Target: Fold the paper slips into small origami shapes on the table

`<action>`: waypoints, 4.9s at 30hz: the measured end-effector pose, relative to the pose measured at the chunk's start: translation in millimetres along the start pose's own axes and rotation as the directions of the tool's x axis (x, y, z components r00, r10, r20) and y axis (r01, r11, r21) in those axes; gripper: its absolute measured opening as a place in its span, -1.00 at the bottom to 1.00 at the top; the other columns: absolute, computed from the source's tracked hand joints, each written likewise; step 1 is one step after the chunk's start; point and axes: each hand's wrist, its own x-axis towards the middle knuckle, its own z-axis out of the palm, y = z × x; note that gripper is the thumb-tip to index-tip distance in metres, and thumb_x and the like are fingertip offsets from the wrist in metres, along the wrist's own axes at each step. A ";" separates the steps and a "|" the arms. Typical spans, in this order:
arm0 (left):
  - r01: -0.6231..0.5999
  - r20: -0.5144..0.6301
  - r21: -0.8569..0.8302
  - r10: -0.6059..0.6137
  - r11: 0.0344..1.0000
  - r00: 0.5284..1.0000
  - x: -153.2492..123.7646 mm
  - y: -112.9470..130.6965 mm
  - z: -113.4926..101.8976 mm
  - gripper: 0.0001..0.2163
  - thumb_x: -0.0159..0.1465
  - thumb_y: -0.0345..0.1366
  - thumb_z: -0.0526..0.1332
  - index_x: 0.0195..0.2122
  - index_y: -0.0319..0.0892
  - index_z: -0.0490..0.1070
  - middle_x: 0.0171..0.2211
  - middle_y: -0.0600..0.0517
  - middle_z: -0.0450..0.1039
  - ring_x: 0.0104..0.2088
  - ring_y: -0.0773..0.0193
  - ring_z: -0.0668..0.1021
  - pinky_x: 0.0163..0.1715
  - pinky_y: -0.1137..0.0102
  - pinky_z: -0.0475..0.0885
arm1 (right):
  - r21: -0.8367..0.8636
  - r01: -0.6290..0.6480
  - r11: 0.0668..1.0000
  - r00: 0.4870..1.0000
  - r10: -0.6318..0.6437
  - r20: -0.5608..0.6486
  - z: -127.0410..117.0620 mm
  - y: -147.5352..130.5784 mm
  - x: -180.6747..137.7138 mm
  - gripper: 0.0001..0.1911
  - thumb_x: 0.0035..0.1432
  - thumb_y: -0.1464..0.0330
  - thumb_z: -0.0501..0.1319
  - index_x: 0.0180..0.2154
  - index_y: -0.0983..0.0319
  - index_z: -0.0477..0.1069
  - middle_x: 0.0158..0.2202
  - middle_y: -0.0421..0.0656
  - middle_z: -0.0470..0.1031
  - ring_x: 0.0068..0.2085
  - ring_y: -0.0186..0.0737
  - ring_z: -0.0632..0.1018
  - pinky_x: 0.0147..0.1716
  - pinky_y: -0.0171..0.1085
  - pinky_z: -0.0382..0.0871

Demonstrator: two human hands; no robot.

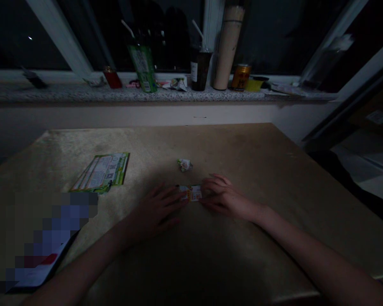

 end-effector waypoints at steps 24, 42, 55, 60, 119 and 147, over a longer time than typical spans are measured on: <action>0.142 -0.237 -0.008 -0.140 0.990 0.961 10.5 -4.4 0.8 -0.62 0.38 -0.24 0.01 0.20 -0.19 0.19 0.15 -0.09 0.31 0.14 0.12 0.34 0.13 0.15 0.19 | 0.004 0.037 0.999 0.995 -0.036 -0.091 25.7 -11.0 10.8 -0.77 0.27 0.41 0.08 -0.10 0.24 0.45 -0.08 -0.10 0.55 0.05 -0.21 0.47 0.22 -0.08 0.10; 0.048 -0.309 -0.120 -0.083 0.992 0.948 14.7 6.9 5.5 -0.68 0.24 -0.41 0.15 0.03 -0.05 0.37 -0.16 0.00 0.33 -0.07 0.14 0.38 0.16 0.05 0.11 | -0.045 0.015 0.999 0.996 -0.019 -0.089 36.5 -17.6 17.1 -0.68 0.26 0.36 0.12 0.05 0.19 0.34 -0.03 -0.10 0.49 0.06 -0.16 0.40 0.15 -0.07 0.13; 0.128 -0.280 0.059 -0.107 0.990 0.954 11.9 6.0 5.9 -0.76 0.37 -0.38 0.04 -0.22 -0.03 0.51 -0.20 0.07 0.56 -0.10 0.12 0.47 0.01 0.10 0.20 | -0.103 0.163 0.981 0.966 -0.180 -0.187 33.5 -9.9 12.0 -0.84 0.26 0.43 0.12 -0.23 0.18 0.48 -0.10 -0.19 0.56 0.02 -0.24 0.46 0.10 -0.16 0.22; 0.060 -0.194 0.122 -0.036 0.991 0.980 10.5 7.2 6.2 -0.66 0.39 -0.46 -0.06 0.01 -0.05 0.42 -0.02 0.04 0.50 0.03 0.11 0.43 0.07 0.10 0.17 | -0.072 0.149 0.986 0.972 -0.160 -0.170 33.2 -7.0 9.3 -0.82 0.29 0.40 0.09 -0.23 0.17 0.47 -0.24 -0.19 0.58 -0.12 -0.26 0.50 0.07 -0.18 0.20; -0.043 0.093 -0.160 0.058 0.986 0.994 -4.3 5.0 -3.0 -0.35 0.29 0.06 0.10 0.33 0.01 -0.09 0.31 -0.01 0.02 0.25 -0.03 0.16 0.21 0.06 0.00 | 0.275 -0.546 0.791 0.812 0.581 -0.057 34.1 4.2 24.7 -0.74 0.04 0.17 0.35 -0.53 0.21 0.48 -0.36 -0.23 0.45 -0.17 -0.20 0.38 -0.14 -0.18 -0.06; -0.049 0.048 -0.107 0.054 0.993 0.997 -3.1 6.7 0.4 -0.44 0.32 0.02 0.07 0.30 0.00 0.02 0.29 -0.02 0.09 0.25 0.00 0.17 0.22 0.06 0.01 | 0.293 -0.573 0.765 0.782 0.618 -0.083 36.7 4.3 27.0 -0.73 -0.01 0.17 0.37 -0.57 0.20 0.46 -0.39 -0.24 0.47 -0.20 -0.20 0.40 -0.16 -0.18 -0.06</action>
